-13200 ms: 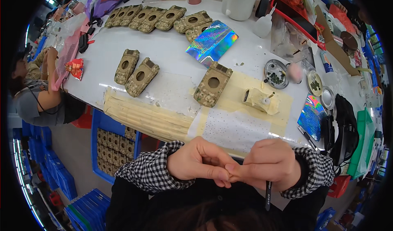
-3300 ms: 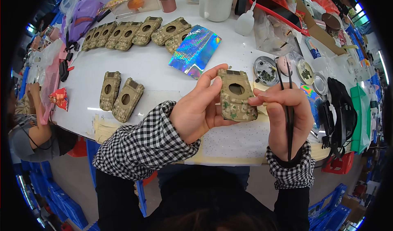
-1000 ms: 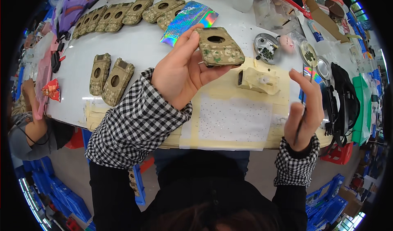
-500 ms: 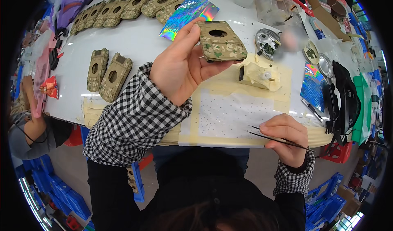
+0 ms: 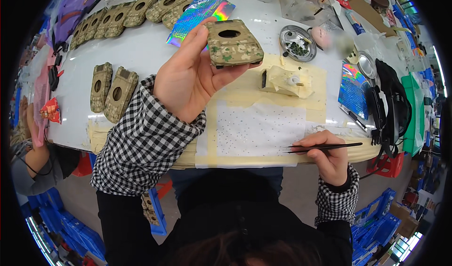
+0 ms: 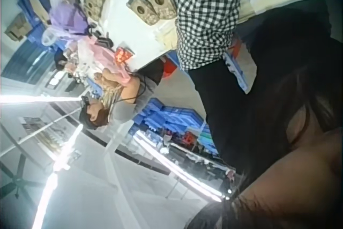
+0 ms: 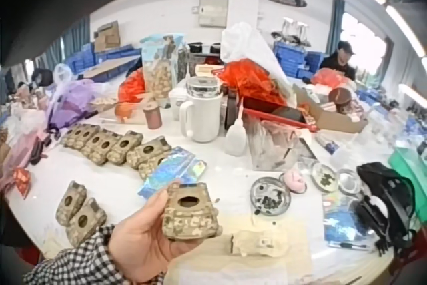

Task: Applying camouflage paint details to plastic toy tank hulls using a paintbrush.

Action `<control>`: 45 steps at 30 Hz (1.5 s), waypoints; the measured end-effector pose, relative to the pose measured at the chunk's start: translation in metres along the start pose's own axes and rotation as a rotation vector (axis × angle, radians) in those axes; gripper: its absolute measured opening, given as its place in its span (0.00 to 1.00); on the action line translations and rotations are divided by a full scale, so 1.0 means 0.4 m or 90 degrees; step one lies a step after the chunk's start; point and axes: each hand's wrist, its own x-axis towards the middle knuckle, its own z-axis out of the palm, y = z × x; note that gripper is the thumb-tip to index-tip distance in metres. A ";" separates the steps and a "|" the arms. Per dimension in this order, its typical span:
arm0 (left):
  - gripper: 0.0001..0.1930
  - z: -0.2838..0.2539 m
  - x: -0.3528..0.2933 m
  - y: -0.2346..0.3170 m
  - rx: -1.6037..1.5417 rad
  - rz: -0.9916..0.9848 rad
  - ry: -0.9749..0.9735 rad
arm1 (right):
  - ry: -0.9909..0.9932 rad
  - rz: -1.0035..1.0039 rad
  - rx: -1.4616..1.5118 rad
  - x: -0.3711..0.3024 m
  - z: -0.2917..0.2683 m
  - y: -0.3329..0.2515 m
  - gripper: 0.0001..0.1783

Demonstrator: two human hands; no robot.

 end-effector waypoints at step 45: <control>0.26 0.004 -0.002 -0.002 0.002 0.021 0.007 | 0.044 -0.011 -0.058 -0.029 -0.007 0.011 0.06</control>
